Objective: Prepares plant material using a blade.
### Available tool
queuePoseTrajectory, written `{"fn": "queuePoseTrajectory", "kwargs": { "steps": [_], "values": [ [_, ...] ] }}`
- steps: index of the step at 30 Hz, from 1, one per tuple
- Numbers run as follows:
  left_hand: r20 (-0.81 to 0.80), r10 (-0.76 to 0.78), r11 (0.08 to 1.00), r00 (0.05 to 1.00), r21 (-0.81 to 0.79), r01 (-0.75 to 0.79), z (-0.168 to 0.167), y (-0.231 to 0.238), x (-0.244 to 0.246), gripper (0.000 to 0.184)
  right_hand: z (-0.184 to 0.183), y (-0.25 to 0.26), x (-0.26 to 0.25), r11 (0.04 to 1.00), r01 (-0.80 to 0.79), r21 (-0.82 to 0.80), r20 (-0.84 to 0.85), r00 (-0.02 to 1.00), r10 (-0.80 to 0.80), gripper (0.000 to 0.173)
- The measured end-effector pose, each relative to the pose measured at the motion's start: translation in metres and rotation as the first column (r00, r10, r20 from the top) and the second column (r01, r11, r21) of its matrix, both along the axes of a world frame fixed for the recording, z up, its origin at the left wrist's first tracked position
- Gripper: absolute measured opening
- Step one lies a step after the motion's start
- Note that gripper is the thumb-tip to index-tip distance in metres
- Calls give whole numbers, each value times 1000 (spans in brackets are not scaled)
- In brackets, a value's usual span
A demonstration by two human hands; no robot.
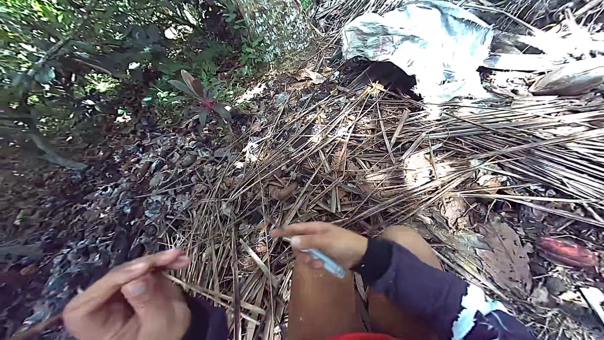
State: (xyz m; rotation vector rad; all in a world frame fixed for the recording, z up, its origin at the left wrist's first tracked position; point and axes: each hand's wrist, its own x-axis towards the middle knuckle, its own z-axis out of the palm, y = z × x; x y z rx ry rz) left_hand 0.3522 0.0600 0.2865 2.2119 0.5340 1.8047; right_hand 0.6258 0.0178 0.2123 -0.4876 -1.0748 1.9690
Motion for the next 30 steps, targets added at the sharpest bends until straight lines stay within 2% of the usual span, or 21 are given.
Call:
{"fn": "queuePoseTrajectory", "kwargs": {
  "steps": [2, 4, 6, 8, 9, 10, 12, 13, 14, 15, 16, 17, 18, 20, 23, 24, 25, 27, 28, 29, 30],
  "values": [
    [83, -63, 998, 995, 6, 63, -9, -11, 25, 19, -4, 5, -14, 998, -15, -54, -215, 977, 3, 47],
    [164, -107, 994, 981, 19, 105, -19, -19, 30, 19, -6, 15, -7, 984, 115, -135, -336, 929, -155, 42],
    [247, -103, 994, 963, -1, 106, -31, -22, 21, 18, -11, 27, 11, 938, 277, -207, -358, 871, -336, 34],
    [314, -36, 980, 949, -174, 95, -48, -28, 18, 19, -14, 35, 29, 878, 418, -233, -303, 827, -474, 34],
    [334, 25, 932, 942, -349, 99, -58, -34, 22, 20, -15, 38, 35, 843, 485, -234, -251, 807, -534, 36],
    [333, 77, 831, 940, -542, 124, -70, -40, 28, 24, -17, 41, 39, 804, 543, -243, -192, 786, -588, 38],
    [178, 65, 617, 982, -781, 101, -90, -53, 48, 34, -17, 43, 39, 748, 617, -243, -67, 759, -648, 40],
    [59, -6, 634, 998, -772, 50, -96, -59, 60, 36, -17, 42, 36, 738, 638, -220, -10, 755, -656, 40],
    [-93, -60, 750, 994, -661, -17, -99, -61, 72, 36, -17, 41, 31, 738, 648, -186, 36, 755, -654, 41],
    [-267, -22, 882, 963, -459, -107, -96, -56, 82, 36, -18, 39, 26, 744, 651, -150, 74, 758, -648, 42],
    [-391, 81, 950, 917, -248, -189, -91, -43, 92, 35, -19, 36, 21, 748, 654, -114, 110, 757, -645, 42],
    [-468, 176, 960, 866, -112, -255, -86, -27, 102, 36, -20, 32, 16, 752, 655, -76, 145, 754, -641, 42],
    [-532, 209, 951, 820, -85, -297, -83, -11, 111, 38, -20, 29, 12, 753, 657, -46, 175, 747, -641, 44],
    [-582, 93, 901, 808, -297, -317, -83, 11, 125, 39, -21, 22, 8, 747, 664, 14, 209, 729, -652, 47],
    [-361, -140, 697, 922, -697, -167, -80, 18, 137, 27, -23, 13, 17, 758, 635, 148, 222, 726, -651, 48],
    [-215, -244, 551, 946, -833, -47, -76, 18, 138, 25, -23, 10, 22, 777, 605, 174, 218, 746, -629, 48],
    [-20, -330, 354, 944, -929, 105, -72, 18, 136, 23, -22, 8, 27, 804, 566, 184, 218, 774, -595, 47],
    [347, -362, -72, 865, -936, 345, -66, 19, 131, 25, -20, 9, 36, 859, 482, 172, 216, 832, -511, 49],
    [477, -334, -235, 813, -877, 418, -67, 20, 128, 27, -20, 11, 41, 874, 457, 165, 220, 847, -485, 51],
    [563, -304, -347, 768, -816, 461, -69, 20, 126, 29, -20, 13, 45, 870, 461, 173, 239, 838, -491, 49],
    [613, -285, -412, 737, -773, 483, -73, 20, 124, 29, -21, 16, 48, 853, 484, 194, 265, 812, -521, 44]
  ]
}}
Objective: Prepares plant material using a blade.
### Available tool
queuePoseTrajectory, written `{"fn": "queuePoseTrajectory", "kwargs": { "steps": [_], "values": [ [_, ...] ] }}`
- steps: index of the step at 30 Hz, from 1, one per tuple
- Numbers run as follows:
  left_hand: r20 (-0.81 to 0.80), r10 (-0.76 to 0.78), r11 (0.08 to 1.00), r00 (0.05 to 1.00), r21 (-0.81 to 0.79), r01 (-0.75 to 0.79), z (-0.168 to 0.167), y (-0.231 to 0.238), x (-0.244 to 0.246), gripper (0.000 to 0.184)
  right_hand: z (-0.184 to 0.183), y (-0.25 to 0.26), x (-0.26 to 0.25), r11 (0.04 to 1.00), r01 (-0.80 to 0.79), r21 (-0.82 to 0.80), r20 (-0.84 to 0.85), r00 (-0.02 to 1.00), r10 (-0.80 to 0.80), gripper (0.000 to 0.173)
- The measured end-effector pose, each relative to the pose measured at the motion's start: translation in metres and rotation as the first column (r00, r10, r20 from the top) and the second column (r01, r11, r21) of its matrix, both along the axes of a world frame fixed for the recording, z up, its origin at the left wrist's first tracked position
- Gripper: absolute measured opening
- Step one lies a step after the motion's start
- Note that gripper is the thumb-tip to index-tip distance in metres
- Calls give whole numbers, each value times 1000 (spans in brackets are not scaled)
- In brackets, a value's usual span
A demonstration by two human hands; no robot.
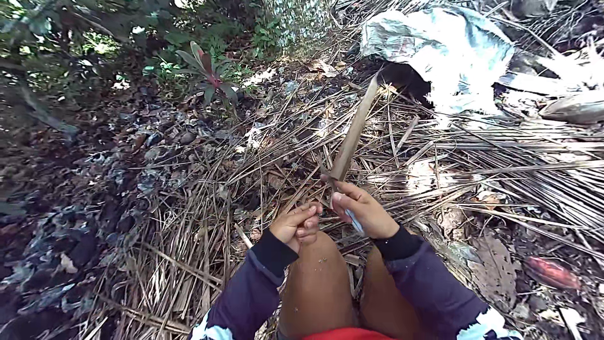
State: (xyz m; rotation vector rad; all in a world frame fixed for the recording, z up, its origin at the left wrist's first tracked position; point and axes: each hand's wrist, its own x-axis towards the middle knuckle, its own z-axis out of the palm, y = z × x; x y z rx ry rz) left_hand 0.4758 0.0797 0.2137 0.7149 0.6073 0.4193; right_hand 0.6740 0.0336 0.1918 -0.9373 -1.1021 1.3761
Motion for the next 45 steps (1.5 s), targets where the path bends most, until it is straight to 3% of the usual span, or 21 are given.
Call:
{"fn": "queuePoseTrajectory", "kwargs": {
  "steps": [4, 7, 11, 15, 19, 22, 25, 27, 29, 30, 33, 35, 38, 39, 41, 43, 45],
  "values": [
    [32, 15, 997, 999, -81, -12, -12, -4, -8, 29, -3, 16, 14, 991, 127, 30, 139, 982, -130, 14],
    [9, 33, 994, 999, -107, -32, -18, -9, -17, 29, -4, 32, 36, 985, 165, 53, 265, 949, -173, 13],
    [4, 34, 988, 999, -149, -33, -28, -20, -33, 26, 0, 53, 80, 944, 327, 51, 312, 892, -326, 21],
    [4, 47, 983, 999, -176, -45, -29, -28, -45, 25, -4, 63, 98, 917, 398, 20, 383, 844, -375, 27],
    [-52, 89, 967, 995, -235, -99, -28, -33, -53, 30, -19, 75, 99, 927, 367, 73, 689, 654, -313, 35],
    [-98, 110, 946, 989, -297, -134, -29, -40, -63, 31, -31, 78, 101, 954, 300, 12, 804, 565, -187, 55],
    [-124, 122, 927, 985, -340, -157, -36, -51, -71, 30, -43, 76, 99, 939, 344, -21, 897, 422, -134, 71],
    [-148, 109, 939, 983, -309, -150, -40, -66, -90, 26, -53, 65, 129, 832, 555, 12, 932, 295, -211, 55],
    [-192, 139, 947, 972, -261, -187, -42, -83, -122, 25, -50, 46, 196, 680, 733, -35, 951, 234, -203, 56],
    [-201, 173, 948, 964, -233, -219, -42, -87, -133, 27, -42, 38, 219, 666, 743, -59, 961, 222, -162, 57],
    [-142, 216, 956, 966, -172, -239, -35, -90, -119, 26, -26, 8, 213, 722, 682, -115, 949, 291, -123, 49],
    [-34, 197, 970, 980, -136, -199, -28, -77, -89, 23, -15, -6, 177, 757, 652, -52, 875, 395, -280, 55],
    [126, 131, 980, 983, -164, -110, -20, -62, -52, 20, 2, -25, 103, 865, 502, 10, 555, 717, -423, 53],
    [159, 107, 982, 981, -174, -79, -19, -59, -43, 20, 10, -32, 79, 909, 417, -19, 400, 836, -375, 54],
    [232, 58, 982, 971, -191, -13, -19, -54, -31, 18, 23, -45, 39, 981, 188, -57, 175, 969, -175, 58],
    [302, 19, 976, 953, -211, 47, -22, -52, -25, 15, 29, -52, 11, 993, -69, -92, 68, 995, 75, 60],
    [335, -6, 973, 942, -216, 83, -22, -52, -21, 12, 27, -51, -3, 950, -280, -139, 4, 959, 283, 53]
  ]
}}
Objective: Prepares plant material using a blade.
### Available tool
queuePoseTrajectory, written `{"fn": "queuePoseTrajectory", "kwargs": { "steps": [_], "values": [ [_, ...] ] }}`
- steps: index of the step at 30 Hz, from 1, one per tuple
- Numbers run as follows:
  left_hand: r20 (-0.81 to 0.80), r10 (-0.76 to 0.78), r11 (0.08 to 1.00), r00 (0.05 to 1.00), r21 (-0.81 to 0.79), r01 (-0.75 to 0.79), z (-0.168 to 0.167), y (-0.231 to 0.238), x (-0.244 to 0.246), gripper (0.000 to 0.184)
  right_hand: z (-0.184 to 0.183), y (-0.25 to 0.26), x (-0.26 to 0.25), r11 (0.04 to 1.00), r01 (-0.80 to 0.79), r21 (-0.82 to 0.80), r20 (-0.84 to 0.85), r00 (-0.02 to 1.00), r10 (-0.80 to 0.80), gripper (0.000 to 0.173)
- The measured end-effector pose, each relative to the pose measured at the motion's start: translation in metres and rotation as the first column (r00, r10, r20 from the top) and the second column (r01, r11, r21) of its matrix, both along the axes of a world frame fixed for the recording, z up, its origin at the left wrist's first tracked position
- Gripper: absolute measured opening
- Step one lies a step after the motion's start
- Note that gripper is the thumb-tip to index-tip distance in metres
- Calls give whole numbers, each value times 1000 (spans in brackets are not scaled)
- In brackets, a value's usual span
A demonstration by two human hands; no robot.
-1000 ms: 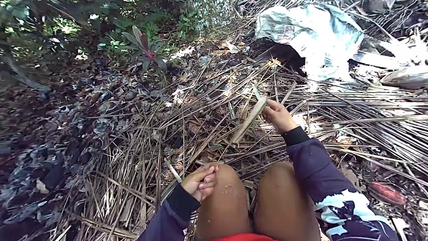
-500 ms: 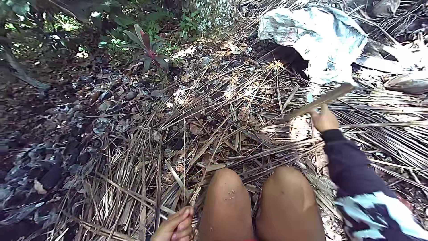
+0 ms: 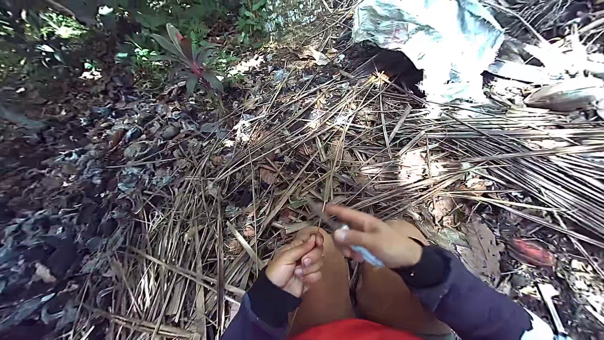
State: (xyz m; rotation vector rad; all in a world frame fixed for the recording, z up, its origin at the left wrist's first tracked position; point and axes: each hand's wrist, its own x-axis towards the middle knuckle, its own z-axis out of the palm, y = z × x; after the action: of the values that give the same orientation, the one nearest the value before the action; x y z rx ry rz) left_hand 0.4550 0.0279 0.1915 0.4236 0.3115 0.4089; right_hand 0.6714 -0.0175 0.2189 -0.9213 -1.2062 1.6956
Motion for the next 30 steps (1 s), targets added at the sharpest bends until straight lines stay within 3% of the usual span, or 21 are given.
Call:
{"fn": "queuePoseTrajectory", "kwargs": {
  "steps": [2, 6, 8, 10, 12, 14, 16, 18, 20, 24, 27, 28, 30],
  "values": [
    [24, -59, 998, 998, 0, 59, 0, 0, -2, 8, -1, 5, 4, 999, -26, -30, -52, 998, 24, 40],
    [39, -178, 981, 983, -77, 181, -4, -14, -20, 7, 18, 26, 55, 930, 334, 152, -68, 943, -327, 31],
    [89, -213, 968, 973, -116, 223, -10, -19, -26, 8, 24, 29, 67, 887, 414, 204, -111, 910, -399, 33],
    [131, -232, 959, 964, -132, 249, -13, -19, -27, 8, 20, 21, 55, 934, 325, 147, -89, 945, -315, 35],
    [154, -220, 961, 963, -134, 241, -13, -14, -26, 9, 10, 3, 27, 996, 88, 20, -53, 995, -87, 38],
    [177, -211, 964, 961, -128, 235, -16, -9, -25, 9, 1, -8, 7, 989, -131, -62, -68, 990, 127, 37],
    [171, -238, 961, 956, -105, 257, -20, -6, -28, 8, 7, -6, 16, 996, -65, -61, -64, 996, 61, 34],
    [79, -246, 964, 966, -84, 252, -23, -10, -40, 8, 18, 3, 44, 988, 153, 15, -42, 987, -153, 28],
    [15, -254, 966, 967, -41, 254, -28, -14, -54, 8, 28, 11, 72, 960, 263, 100, -20, 965, -262, 30],
    [46, -305, 950, 951, -50, 307, -36, -18, -63, 10, 25, 10, 65, 971, 218, 101, 22, 975, -221, 33],
    [47, -294, 951, 955, -84, 297, -33, -19, -60, 9, 13, -1, 36, 997, 51, 57, 77, 995, -55, 35],
    [53, -292, 951, 955, -94, 295, -34, -20, -60, 9, 10, -2, 37, 996, 48, 77, 72, 996, -54, 35],
    [78, -300, 945, 951, -111, 307, -37, -23, -63, 8, 13, 8, 61, 965, 197, 174, 65, 975, -211, 32]
  ]
}}
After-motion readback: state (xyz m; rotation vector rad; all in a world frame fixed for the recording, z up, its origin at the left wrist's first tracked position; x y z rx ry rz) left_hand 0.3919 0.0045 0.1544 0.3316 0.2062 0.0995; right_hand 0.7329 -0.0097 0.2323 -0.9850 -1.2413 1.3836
